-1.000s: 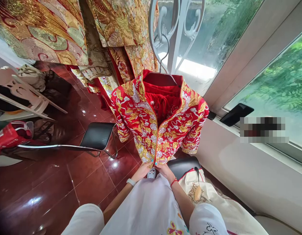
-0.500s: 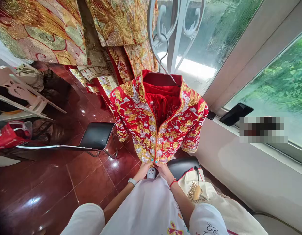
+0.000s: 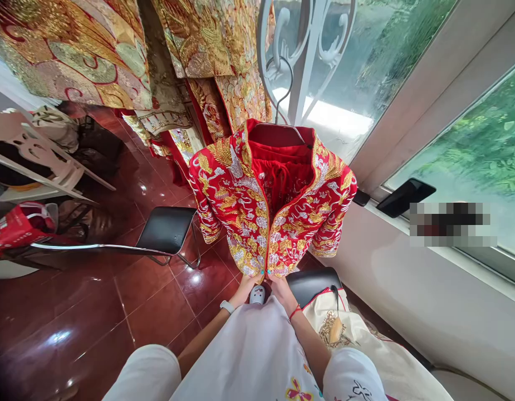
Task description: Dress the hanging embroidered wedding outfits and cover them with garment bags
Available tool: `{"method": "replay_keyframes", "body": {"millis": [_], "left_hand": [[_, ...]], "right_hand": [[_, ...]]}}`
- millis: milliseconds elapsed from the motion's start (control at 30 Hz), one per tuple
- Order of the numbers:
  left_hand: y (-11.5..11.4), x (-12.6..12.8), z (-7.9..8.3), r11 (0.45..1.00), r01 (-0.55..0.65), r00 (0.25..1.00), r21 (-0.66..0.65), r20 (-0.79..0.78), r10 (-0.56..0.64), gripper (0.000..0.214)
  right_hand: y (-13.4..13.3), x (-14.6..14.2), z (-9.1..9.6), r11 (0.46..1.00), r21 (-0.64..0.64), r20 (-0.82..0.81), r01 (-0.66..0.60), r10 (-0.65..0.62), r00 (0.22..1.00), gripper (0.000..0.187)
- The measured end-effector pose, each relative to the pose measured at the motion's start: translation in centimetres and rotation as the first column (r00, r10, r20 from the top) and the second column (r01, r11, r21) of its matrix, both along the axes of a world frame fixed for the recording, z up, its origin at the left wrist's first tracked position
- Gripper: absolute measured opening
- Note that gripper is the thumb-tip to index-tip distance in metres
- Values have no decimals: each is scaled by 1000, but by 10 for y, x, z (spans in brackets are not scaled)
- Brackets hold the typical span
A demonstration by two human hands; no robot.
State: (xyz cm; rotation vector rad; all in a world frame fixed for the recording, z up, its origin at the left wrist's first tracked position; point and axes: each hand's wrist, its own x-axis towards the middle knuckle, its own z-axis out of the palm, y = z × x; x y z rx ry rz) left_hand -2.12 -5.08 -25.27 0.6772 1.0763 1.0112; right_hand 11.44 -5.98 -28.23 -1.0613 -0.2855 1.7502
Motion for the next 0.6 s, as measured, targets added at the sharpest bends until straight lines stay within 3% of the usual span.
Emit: {"method": "replay_keyframes", "body": {"millis": [200,433,600], "left_hand": [[2,0,2,1000,16,1000,-20,25,-16,57],[1,1,2,1000,17,999,-17,41,-16,55],[-3,-2,-3,998,12,997,-58,74,-8,57]], "right_hand": [[4,4,-1,1000,-15,36,-10,11,999,46],[7,-4,9,998,70,157,6,-17,987,52],[6,8,8,991,-51,331,-123,133,934,51]]}}
